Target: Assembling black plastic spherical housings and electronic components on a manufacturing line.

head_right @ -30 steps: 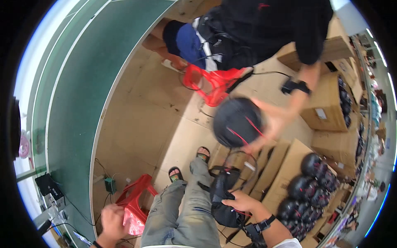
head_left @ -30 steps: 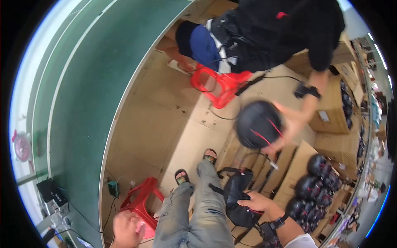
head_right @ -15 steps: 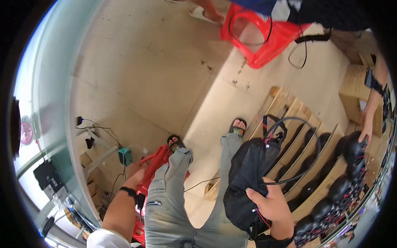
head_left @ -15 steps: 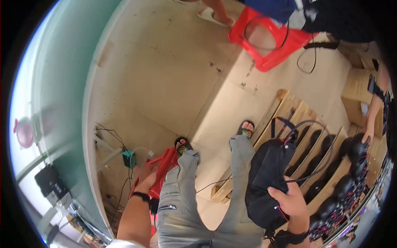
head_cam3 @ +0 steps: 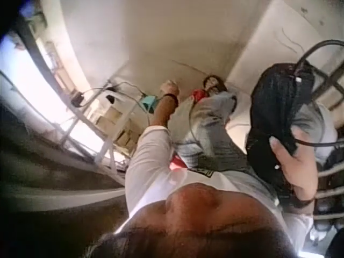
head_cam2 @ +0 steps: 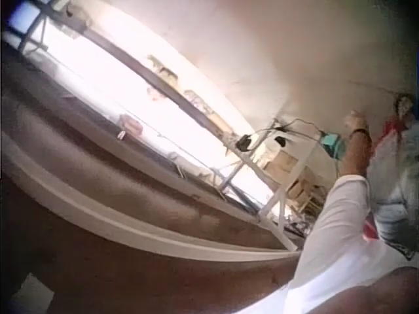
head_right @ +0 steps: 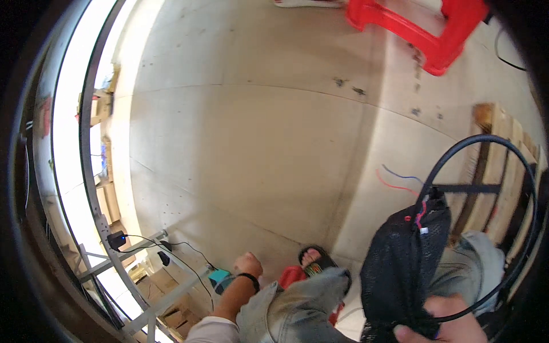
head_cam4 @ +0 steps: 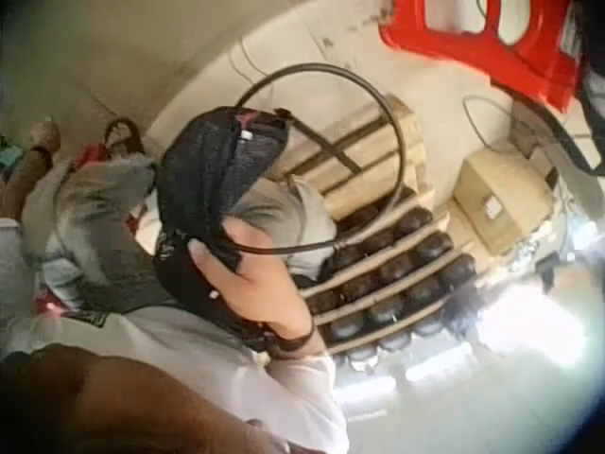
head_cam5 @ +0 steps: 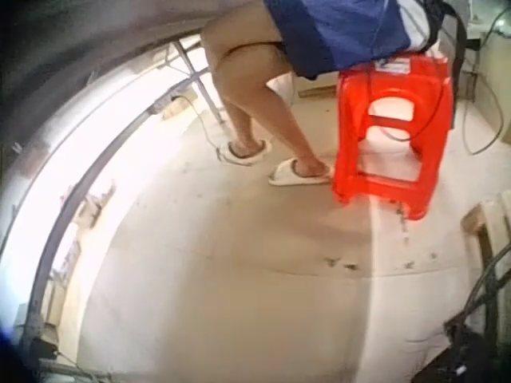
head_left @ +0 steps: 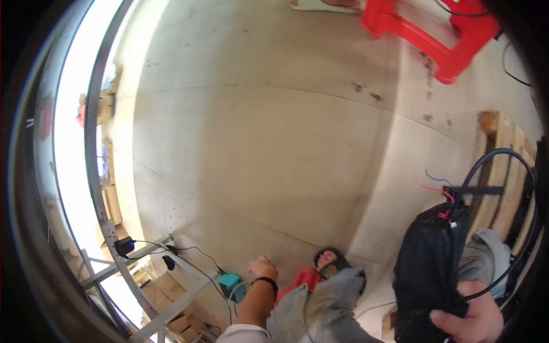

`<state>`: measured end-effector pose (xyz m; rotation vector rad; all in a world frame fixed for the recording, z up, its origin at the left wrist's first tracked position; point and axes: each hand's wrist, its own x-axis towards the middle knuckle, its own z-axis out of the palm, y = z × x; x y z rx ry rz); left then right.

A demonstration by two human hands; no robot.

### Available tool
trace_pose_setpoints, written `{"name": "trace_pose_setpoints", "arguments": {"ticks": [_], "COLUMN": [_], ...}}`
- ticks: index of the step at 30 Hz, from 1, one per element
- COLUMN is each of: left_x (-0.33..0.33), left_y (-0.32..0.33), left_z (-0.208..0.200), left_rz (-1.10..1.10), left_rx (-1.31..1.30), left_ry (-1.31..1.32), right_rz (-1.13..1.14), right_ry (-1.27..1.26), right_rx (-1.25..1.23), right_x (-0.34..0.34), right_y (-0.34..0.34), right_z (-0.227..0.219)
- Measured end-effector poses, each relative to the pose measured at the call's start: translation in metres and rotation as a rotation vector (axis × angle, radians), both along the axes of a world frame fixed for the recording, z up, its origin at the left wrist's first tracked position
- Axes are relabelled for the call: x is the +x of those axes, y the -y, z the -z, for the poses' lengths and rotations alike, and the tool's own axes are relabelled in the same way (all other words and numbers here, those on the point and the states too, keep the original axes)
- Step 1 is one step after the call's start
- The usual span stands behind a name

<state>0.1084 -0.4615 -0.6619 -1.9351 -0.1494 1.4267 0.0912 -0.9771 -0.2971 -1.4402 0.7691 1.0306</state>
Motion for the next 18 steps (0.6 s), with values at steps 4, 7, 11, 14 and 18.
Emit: {"name": "trace_pose_setpoints", "arguments": {"ticks": [4, 7, 11, 14, 18], "left_x": [-0.038, -0.057, -0.078, -0.065, 0.032], "left_y": [-0.049, -0.079, -0.132, -0.089, -0.075], "left_z": [0.031, 0.047, 0.035, 0.039, -0.025], "left_rz": [-0.349, -0.521, -0.116, -0.297, -0.358], "left_rx": [0.020, 0.007, -0.139, -0.257, -0.416], "left_ry": [0.260, 0.440, 0.151, 0.186, 0.189], "right_rz": [0.473, 0.388, 0.382, 0.346, 0.275], "right_ry": [-0.016, 0.112, 0.097, 0.081, 0.027], "right_rx": [-0.230, -0.130, 0.153, 0.048, -0.013], "right_x": [-0.005, 0.008, 0.031, 0.030, 0.039], "right_y": [-0.020, -0.016, -0.017, -0.017, -0.019], "right_z": [0.043, 0.077, 0.095, 0.078, 0.099]}}
